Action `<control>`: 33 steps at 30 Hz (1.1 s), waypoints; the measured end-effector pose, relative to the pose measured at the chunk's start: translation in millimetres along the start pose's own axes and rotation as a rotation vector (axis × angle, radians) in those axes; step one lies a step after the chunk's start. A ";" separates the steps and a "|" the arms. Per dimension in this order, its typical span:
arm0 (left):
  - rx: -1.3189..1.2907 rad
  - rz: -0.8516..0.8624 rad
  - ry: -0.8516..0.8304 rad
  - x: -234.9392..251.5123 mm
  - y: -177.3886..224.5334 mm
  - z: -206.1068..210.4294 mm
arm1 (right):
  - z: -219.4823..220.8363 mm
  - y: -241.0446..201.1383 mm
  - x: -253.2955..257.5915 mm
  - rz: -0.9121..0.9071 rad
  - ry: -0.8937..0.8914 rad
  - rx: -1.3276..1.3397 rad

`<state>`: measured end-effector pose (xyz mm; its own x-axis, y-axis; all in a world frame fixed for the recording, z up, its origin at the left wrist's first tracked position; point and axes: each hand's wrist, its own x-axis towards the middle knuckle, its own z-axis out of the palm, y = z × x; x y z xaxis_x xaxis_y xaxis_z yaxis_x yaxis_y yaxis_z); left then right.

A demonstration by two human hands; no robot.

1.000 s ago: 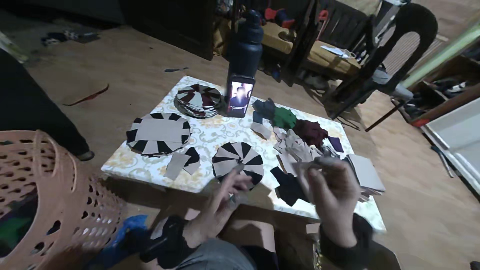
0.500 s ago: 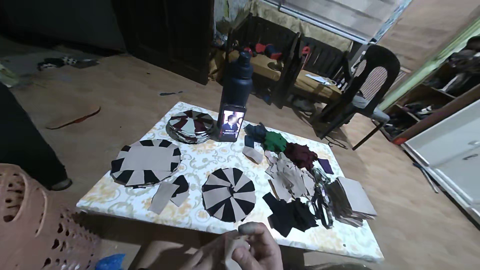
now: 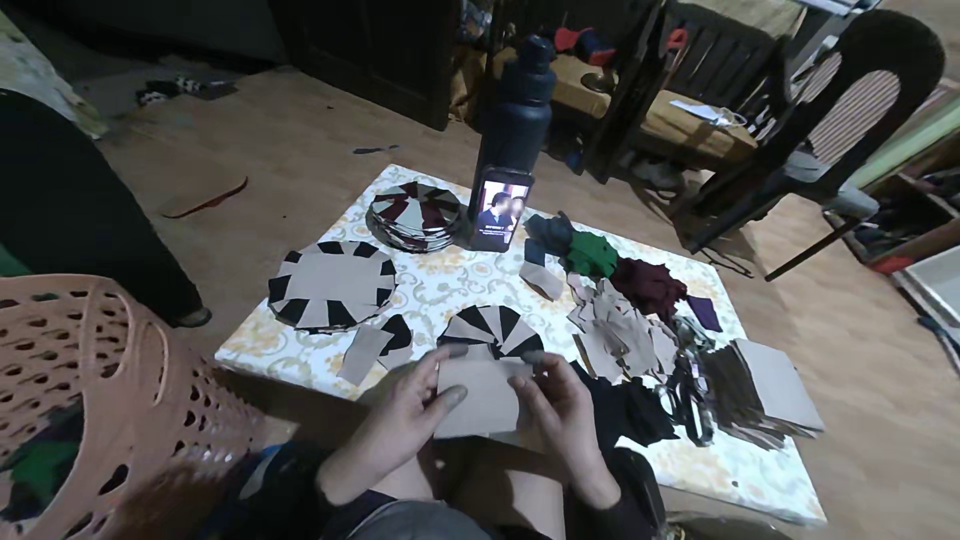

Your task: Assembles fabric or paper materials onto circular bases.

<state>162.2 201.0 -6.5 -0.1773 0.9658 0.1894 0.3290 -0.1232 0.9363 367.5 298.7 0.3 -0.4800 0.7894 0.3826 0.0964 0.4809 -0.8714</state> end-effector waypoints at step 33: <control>0.830 0.345 0.097 51.9 -21.6 5.2 | -17.7 29.6 61.2 -0.024 0.097 -0.622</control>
<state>150.6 255.0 -18.5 -0.0100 0.8773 0.4798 0.9351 -0.1618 0.3154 356.4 368.0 3.3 -0.4103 0.7926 0.4511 0.5895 0.6079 -0.5320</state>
